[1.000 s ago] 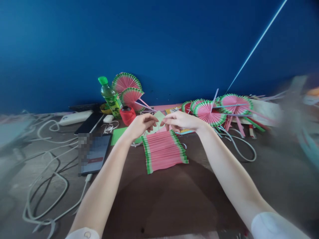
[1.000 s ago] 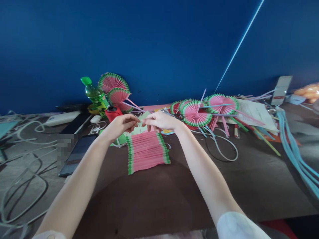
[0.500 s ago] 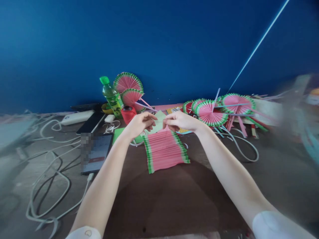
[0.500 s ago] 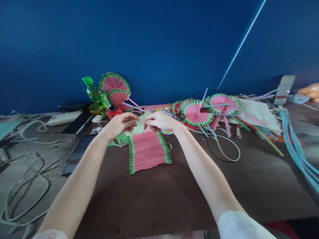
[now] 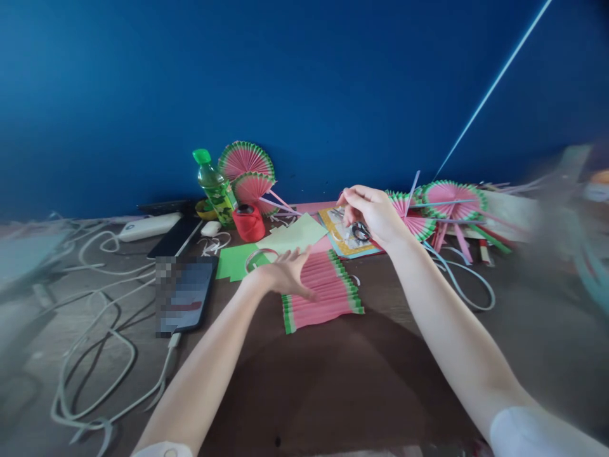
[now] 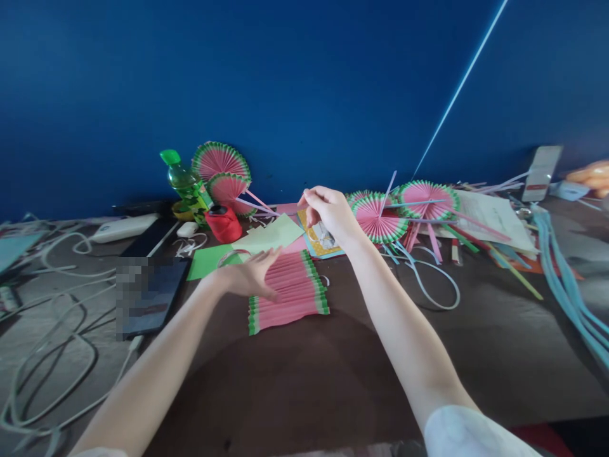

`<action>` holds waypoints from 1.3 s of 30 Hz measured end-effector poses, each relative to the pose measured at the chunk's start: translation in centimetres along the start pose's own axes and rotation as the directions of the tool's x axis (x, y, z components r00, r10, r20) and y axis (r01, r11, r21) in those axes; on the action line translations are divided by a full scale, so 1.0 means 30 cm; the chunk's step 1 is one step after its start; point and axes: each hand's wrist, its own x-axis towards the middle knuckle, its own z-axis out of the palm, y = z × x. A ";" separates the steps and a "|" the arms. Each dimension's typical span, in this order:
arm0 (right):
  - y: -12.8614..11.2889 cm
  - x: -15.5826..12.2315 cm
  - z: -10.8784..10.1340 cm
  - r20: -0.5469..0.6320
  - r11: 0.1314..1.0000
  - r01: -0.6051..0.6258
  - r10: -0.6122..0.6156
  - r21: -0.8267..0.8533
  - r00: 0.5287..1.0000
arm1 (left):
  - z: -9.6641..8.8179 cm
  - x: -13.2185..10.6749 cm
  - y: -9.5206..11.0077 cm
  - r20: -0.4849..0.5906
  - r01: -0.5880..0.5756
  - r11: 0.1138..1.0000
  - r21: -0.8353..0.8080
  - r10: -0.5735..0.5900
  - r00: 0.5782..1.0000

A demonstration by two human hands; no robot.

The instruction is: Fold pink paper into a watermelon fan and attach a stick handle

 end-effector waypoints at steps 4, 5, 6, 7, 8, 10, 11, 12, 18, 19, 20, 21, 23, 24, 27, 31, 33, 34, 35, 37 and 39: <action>-0.010 -0.005 -0.008 0.038 0.999 -0.009 0.011 -0.041 0.999 | 0.022 -0.006 0.054 0.125 -0.006 0.995 0.103 -0.006 0.992; -0.012 -0.006 -0.007 0.043 0.998 -0.014 0.016 -0.057 0.999 | 0.027 -0.006 0.066 0.126 -0.012 0.994 0.112 -0.002 0.992; -0.014 -0.007 -0.007 0.044 0.997 -0.018 0.021 -0.071 0.999 | 0.032 -0.005 0.076 0.128 -0.021 0.993 0.116 0.006 0.992; -0.016 -0.007 -0.006 0.043 0.996 -0.021 0.024 -0.082 0.999 | 0.038 -0.005 0.087 0.130 -0.029 0.993 0.117 0.014 0.991; -0.016 -0.007 -0.005 0.043 0.996 -0.024 0.028 -0.089 0.999 | 0.045 -0.003 0.097 0.133 -0.037 0.992 0.118 0.021 0.991; -0.016 -0.007 -0.003 0.048 0.996 -0.030 0.034 -0.090 0.998 | 0.061 0.000 0.115 0.140 -0.034 0.991 0.129 0.016 0.990; -0.016 -0.008 -0.002 0.052 0.996 -0.030 0.034 -0.083 0.998 | 0.068 0.001 0.123 0.139 -0.024 0.990 0.140 0.005 0.990; -0.015 -0.008 -0.002 0.058 0.997 -0.029 0.033 -0.073 0.998 | 0.075 0.002 0.129 0.133 -0.011 0.988 0.154 -0.010 0.991; -0.016 -0.007 -0.004 0.078 0.998 -0.024 0.029 -0.066 0.997 | 0.076 -0.002 0.130 0.017 0.008 0.984 0.179 -0.011 1.000; -0.016 -0.006 -0.006 0.084 0.997 -0.024 0.030 -0.073 0.996 | 0.072 -0.002 0.124 -0.019 -0.004 0.985 0.173 0.007 1.000; -0.015 -0.006 -0.007 0.089 0.997 -0.023 0.030 -0.078 0.996 | 0.067 -0.001 0.115 -0.059 -0.016 0.985 0.169 0.026 0.998; -0.015 -0.005 -0.009 0.093 0.996 -0.021 0.029 -0.082 0.995 | 0.062 0.001 0.105 -0.099 -0.026 0.986 0.165 0.043 0.994; -0.012 -0.004 -0.013 0.094 0.996 -0.017 0.026 -0.091 0.995 | 0.054 0.005 0.084 -0.156 -0.047 0.988 0.147 0.070 0.985; -0.011 -0.003 -0.015 0.095 0.996 -0.016 0.024 -0.091 0.995 | 0.050 0.007 0.074 -0.169 -0.057 0.989 0.133 0.079 0.983; -0.007 -0.002 -0.020 0.098 0.997 -0.024 0.031 -0.078 0.995 | 0.044 0.011 0.054 -0.150 -0.088 0.992 0.087 0.100 0.984; -0.008 -0.002 -0.023 0.108 0.995 -0.035 0.044 -0.089 0.993 | 0.055 0.021 0.047 -0.131 -0.083 0.995 0.052 0.090 0.987; -0.010 -0.002 -0.024 0.111 0.994 -0.036 0.047 -0.103 0.993 | 0.065 0.030 0.043 -0.162 -0.103 0.994 0.039 0.108 0.981; -0.011 -0.003 -0.026 0.110 0.993 -0.038 0.050 -0.108 0.993 | 0.070 0.034 0.041 -0.186 -0.112 0.993 0.034 0.116 0.976; -0.011 -0.004 -0.028 0.109 0.993 -0.042 0.054 -0.115 0.993 | 0.073 0.038 0.038 -0.211 -0.115 0.993 0.031 0.119 0.970; -0.007 -0.005 -0.036 0.119 0.987 -0.062 0.080 -0.151 0.990 | 0.075 0.040 0.035 -0.234 -0.107 0.994 0.022 0.109 0.966; 0.001 -0.006 -0.046 0.167 0.968 -0.109 0.149 -0.228 0.975 | 0.073 0.036 0.037 -0.203 -0.099 0.995 0.015 0.100 0.974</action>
